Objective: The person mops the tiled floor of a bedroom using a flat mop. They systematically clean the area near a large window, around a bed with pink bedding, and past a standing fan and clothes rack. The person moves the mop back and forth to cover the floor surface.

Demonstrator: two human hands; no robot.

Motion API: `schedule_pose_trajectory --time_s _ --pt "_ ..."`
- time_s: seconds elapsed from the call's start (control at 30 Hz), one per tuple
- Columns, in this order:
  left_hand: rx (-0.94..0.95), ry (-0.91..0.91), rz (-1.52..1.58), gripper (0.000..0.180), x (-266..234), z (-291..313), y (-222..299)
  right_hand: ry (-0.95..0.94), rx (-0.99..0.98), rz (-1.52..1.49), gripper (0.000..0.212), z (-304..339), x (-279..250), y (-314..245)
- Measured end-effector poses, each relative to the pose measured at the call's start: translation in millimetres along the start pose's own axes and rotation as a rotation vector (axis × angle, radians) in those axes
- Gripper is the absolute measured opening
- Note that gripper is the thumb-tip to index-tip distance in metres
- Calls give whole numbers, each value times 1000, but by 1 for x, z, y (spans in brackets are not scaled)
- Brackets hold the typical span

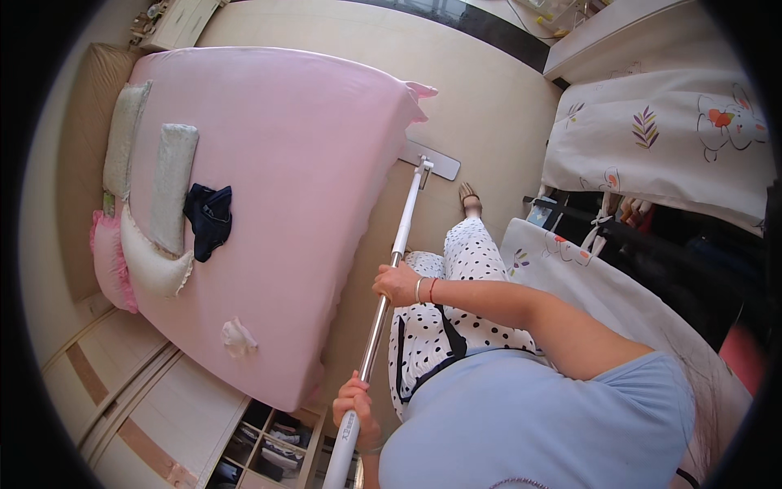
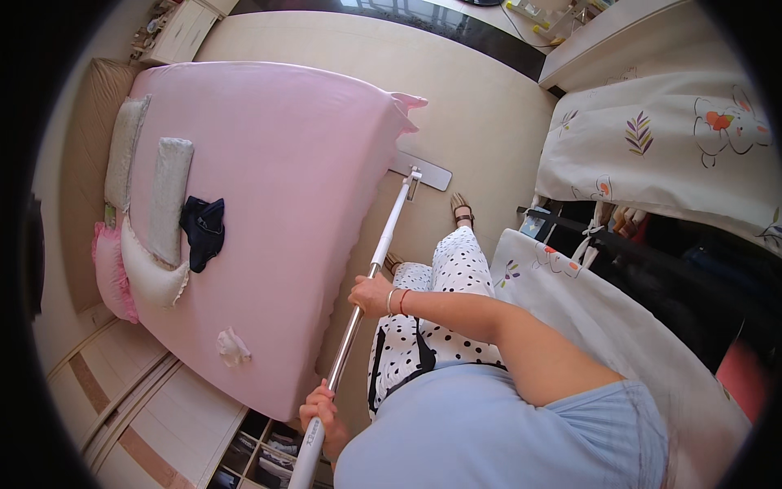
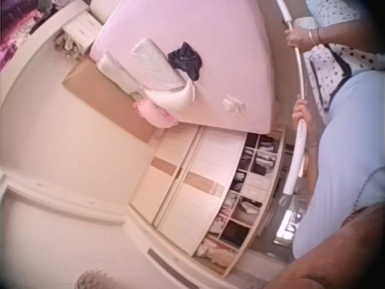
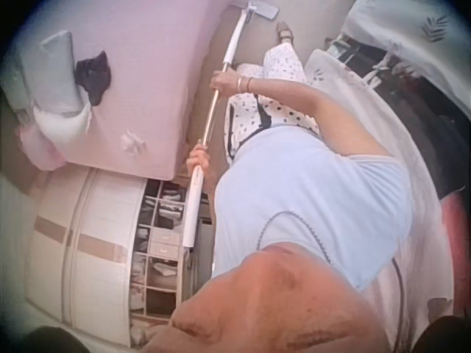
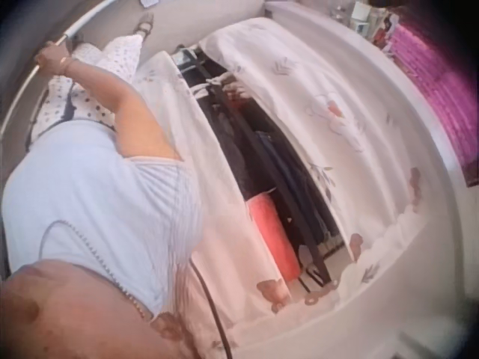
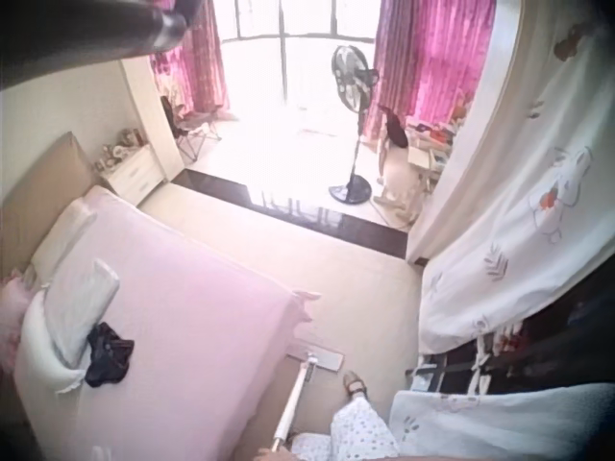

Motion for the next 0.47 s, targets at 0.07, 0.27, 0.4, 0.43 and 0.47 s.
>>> schedule_pose_trajectory --time_s 0.07,0.27,0.4,0.43,0.47 --pt "-82 132 -4 14 -41 28 -2 -108 -5 3 10 -5 37 -41" --pt "-146 360 -18 20 -126 75 6 -478 -73 -63 10 -22 135 -129" --pt "-76 382 90 19 -141 78 -17 -537 -55 -74 20 -31 138 -134" --pt "-73 400 85 19 -139 71 -17 -535 -58 -77 21 -32 134 -129" --pt "-67 325 44 24 -136 70 -18 -533 -60 -80 22 -34 129 -123"
Point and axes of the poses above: each hand's wrist, its own z-axis away from the middle knuckle, its own x-axis out of the palm, y = z × x, the point moved 4 cm from there along -z, towards the middle knuckle, and after that the axes turned 9 degrees about -z, right-handed, at the moved point
